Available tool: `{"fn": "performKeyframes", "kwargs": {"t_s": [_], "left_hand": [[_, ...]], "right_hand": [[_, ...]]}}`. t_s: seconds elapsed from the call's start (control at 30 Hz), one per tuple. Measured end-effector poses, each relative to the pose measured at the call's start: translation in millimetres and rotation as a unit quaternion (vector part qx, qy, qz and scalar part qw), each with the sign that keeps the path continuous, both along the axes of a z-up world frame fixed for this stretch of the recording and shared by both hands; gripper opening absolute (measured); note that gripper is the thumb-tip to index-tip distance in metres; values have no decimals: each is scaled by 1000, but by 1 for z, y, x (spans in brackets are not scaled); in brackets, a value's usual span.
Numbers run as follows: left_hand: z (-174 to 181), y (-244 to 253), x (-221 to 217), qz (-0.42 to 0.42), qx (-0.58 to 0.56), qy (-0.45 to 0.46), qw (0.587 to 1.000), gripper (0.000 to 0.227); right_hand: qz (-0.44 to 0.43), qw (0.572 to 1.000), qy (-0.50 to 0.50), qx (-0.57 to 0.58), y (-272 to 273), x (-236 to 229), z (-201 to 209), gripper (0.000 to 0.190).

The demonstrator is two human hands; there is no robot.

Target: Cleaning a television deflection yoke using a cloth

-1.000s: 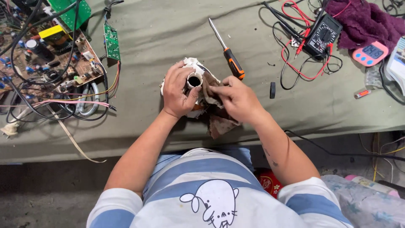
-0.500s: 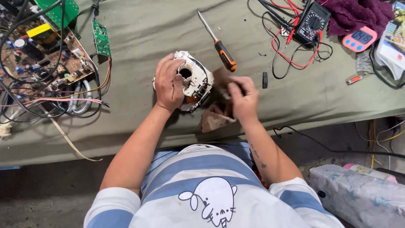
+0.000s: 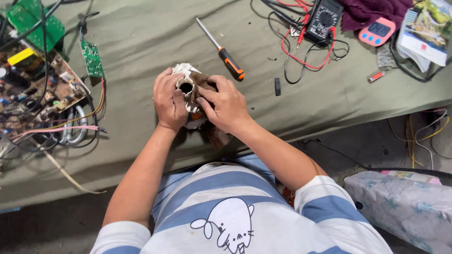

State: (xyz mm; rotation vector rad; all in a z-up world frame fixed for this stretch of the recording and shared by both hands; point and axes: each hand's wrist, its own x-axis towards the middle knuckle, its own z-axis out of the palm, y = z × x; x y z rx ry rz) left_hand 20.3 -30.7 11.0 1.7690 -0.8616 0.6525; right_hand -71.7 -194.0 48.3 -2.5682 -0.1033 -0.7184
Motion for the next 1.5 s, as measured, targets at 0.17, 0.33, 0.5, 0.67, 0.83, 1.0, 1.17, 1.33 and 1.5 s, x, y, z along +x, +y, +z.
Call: {"fn": "performKeyframes", "kwargs": {"t_s": [0.17, 0.33, 0.5, 0.67, 0.83, 1.0, 1.17, 1.33, 1.5], "left_hand": [[-5, -1, 4, 13, -3, 3, 1000, 60], [-8, -2, 6, 25, 4, -16, 1000, 59], [0, -2, 3, 14, 2, -3, 1000, 60], [-1, -3, 1, 19, 3, 8, 1000, 62], [-3, -2, 1, 17, 6, 14, 1000, 62], [6, -3, 0, 16, -1, 15, 1000, 62], [8, -3, 0, 31, -5, 6, 999, 63], [6, -3, 1, 10, -19, 21, 1000, 59], [7, -3, 1, 25, -31, 29, 999, 59]], "right_hand": [[6, 999, 52, 7, -1, 14, 4, 35], [18, 998, 58, -10, -2, -5, -1, 40], [28, 998, 63, 10, -8, 13, -3, 38], [40, 996, 74, 32, -4, 12, 11, 37], [51, 996, 77, -7, -9, -9, 6, 42], [51, 995, 84, 6, -9, 10, -2, 41], [66, 996, 52, -10, -10, 2, -8, 34], [72, 994, 79, 21, -14, 1, -1, 37], [82, 995, 63, 9, -13, 22, -3, 26]]}}
